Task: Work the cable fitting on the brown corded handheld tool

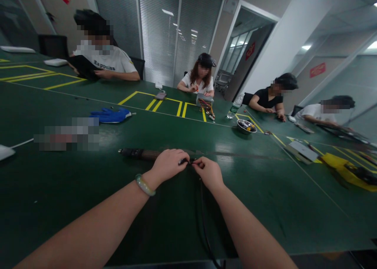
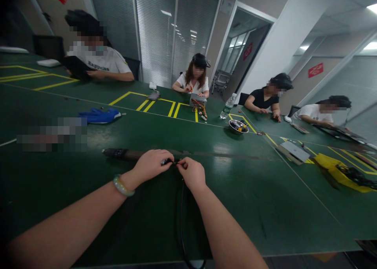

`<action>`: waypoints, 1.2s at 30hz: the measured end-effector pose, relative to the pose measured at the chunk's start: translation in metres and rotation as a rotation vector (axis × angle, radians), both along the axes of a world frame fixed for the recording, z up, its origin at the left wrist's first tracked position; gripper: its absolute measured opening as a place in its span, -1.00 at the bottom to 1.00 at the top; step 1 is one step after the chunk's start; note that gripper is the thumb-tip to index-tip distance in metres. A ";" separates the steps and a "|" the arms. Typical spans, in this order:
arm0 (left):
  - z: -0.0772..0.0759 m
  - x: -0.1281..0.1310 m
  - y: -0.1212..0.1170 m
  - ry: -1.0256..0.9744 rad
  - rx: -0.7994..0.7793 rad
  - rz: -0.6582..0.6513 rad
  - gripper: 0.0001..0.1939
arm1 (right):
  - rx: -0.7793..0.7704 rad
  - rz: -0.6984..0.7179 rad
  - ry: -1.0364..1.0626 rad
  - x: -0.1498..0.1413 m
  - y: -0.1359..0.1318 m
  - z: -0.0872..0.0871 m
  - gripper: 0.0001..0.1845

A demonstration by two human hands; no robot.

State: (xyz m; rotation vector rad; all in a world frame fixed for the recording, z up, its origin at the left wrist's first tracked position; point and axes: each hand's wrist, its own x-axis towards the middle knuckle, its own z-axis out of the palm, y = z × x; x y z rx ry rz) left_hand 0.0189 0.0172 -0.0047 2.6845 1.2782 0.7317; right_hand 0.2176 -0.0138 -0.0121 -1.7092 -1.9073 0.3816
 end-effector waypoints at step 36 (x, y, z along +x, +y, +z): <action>0.001 0.001 -0.004 -0.024 0.005 0.061 -0.80 | -0.063 0.063 0.178 -0.009 0.016 -0.006 -0.92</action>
